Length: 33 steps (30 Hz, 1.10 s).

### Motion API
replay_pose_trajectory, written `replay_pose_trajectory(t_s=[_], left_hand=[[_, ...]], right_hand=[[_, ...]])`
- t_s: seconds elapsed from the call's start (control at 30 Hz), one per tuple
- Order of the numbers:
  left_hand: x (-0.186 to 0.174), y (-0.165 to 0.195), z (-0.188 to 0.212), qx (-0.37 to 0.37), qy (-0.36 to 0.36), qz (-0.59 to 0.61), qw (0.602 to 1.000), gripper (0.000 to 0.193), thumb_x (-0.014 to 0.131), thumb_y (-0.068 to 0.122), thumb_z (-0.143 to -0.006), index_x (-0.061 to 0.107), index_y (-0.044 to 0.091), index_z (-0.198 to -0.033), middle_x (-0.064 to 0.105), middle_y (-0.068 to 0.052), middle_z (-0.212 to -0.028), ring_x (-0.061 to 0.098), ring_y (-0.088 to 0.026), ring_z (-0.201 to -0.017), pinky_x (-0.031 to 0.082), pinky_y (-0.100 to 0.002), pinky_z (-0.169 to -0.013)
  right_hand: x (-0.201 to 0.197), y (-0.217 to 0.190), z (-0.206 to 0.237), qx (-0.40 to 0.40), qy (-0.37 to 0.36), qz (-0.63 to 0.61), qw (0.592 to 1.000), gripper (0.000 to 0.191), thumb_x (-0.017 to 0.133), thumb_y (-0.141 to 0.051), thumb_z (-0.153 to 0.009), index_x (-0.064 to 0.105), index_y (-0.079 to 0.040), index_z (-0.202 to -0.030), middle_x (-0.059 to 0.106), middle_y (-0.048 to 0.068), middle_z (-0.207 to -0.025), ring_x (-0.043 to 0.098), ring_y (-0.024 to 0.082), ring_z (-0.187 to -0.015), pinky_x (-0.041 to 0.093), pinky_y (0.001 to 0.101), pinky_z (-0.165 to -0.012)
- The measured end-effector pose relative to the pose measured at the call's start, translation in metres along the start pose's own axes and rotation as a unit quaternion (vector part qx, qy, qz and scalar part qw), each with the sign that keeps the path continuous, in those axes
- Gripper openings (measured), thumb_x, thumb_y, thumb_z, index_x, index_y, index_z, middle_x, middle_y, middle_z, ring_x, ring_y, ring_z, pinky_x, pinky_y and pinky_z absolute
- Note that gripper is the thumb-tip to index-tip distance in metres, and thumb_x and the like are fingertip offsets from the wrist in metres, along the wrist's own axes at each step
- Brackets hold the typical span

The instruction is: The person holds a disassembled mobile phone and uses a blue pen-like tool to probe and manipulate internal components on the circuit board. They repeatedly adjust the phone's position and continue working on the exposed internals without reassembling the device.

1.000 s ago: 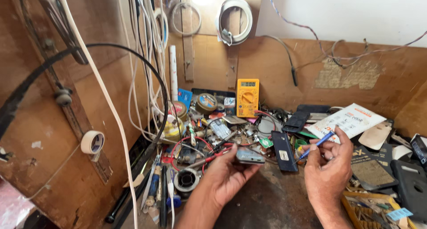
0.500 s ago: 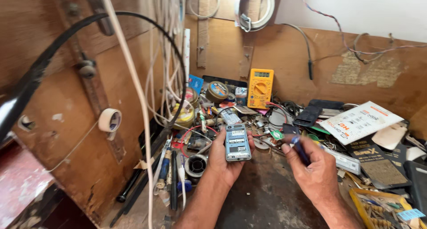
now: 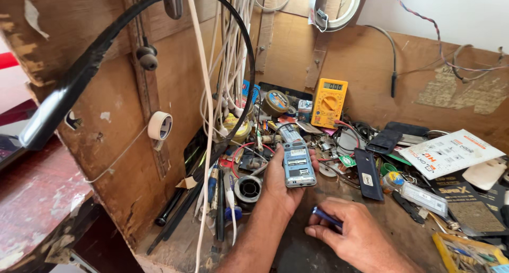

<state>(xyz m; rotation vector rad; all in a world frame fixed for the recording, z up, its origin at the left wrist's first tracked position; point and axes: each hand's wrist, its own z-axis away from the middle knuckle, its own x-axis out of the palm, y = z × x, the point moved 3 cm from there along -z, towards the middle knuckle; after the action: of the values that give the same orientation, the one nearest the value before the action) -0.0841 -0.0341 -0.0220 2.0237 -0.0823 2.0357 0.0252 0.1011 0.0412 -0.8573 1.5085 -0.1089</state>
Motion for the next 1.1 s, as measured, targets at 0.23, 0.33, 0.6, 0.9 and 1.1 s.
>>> replay_pose_trajectory(t_s=[0.23, 0.33, 0.6, 0.9, 1.1], left_hand=[[-0.001, -0.002, -0.001, 0.008, -0.014, -0.015, 1.0, 0.055, 0.039, 0.047, -0.108, 0.061, -0.003, -0.116, 0.071, -0.02, -0.094, 0.071, -0.029, -0.079, 0.064, -0.041, -0.071], [0.001, -0.003, -0.002, 0.008, -0.011, -0.031, 0.999, 0.057, 0.039, 0.048, -0.108, 0.061, -0.004, -0.117, 0.072, -0.02, -0.095, 0.071, -0.029, -0.077, 0.064, -0.04, -0.069], [0.015, -0.004, 0.011, 0.015, 0.012, -0.109, 0.994, 0.055, 0.039, 0.047, -0.107, 0.059, -0.003, -0.12, 0.072, -0.019, -0.095, 0.072, -0.026, -0.077, 0.064, -0.039, -0.068], [0.031, -0.009, 0.025, 0.0, -0.001, -0.176, 0.984, 0.052, 0.035, 0.044, -0.106, 0.057, 0.008, -0.137, 0.072, -0.017, -0.098, 0.071, -0.024, -0.08, 0.063, -0.038, -0.07], [0.036, -0.014, 0.027, -0.023, -0.025, -0.217, 0.976, 0.054, 0.033, 0.046, -0.106, 0.053, 0.011, -0.143, 0.071, -0.017, -0.1, 0.071, -0.023, -0.081, 0.063, -0.037, -0.07]], right_hand=[[-0.001, 0.029, 0.005, 0.122, 0.071, -0.152, 0.978, 0.023, 0.079, -0.023, -0.084, 0.073, -0.002, -0.091, 0.073, 0.005, -0.07, 0.056, 0.013, -0.055, 0.044, 0.0319, -0.052], [-0.012, 0.056, 0.019, 0.285, 0.042, -0.417, 0.862, 0.024, 0.075, -0.019, -0.094, 0.07, 0.004, -0.091, 0.061, 0.006, -0.067, 0.035, 0.011, -0.043, 0.025, 0.0283, -0.039], [-0.03, 0.079, 0.037, 0.307, 0.091, -0.611, 0.724, 0.016, 0.071, -0.01, -0.091, 0.065, 0.004, -0.095, 0.065, 0.008, -0.083, 0.035, 0.002, -0.047, 0.024, 0.0219, -0.037], [-0.035, 0.086, 0.047, 0.338, 0.131, -0.651, 0.667, 0.019, 0.068, -0.009, -0.089, 0.06, 0.006, -0.099, 0.059, 0.007, -0.08, 0.035, 0.003, -0.049, 0.023, 0.0203, -0.037], [-0.033, 0.094, 0.051, 0.328, 0.124, -0.666, 0.658, 0.022, 0.069, -0.009, -0.091, 0.061, 0.011, -0.098, 0.045, -0.001, -0.067, 0.033, 0.003, -0.049, 0.022, 0.0216, -0.038]])
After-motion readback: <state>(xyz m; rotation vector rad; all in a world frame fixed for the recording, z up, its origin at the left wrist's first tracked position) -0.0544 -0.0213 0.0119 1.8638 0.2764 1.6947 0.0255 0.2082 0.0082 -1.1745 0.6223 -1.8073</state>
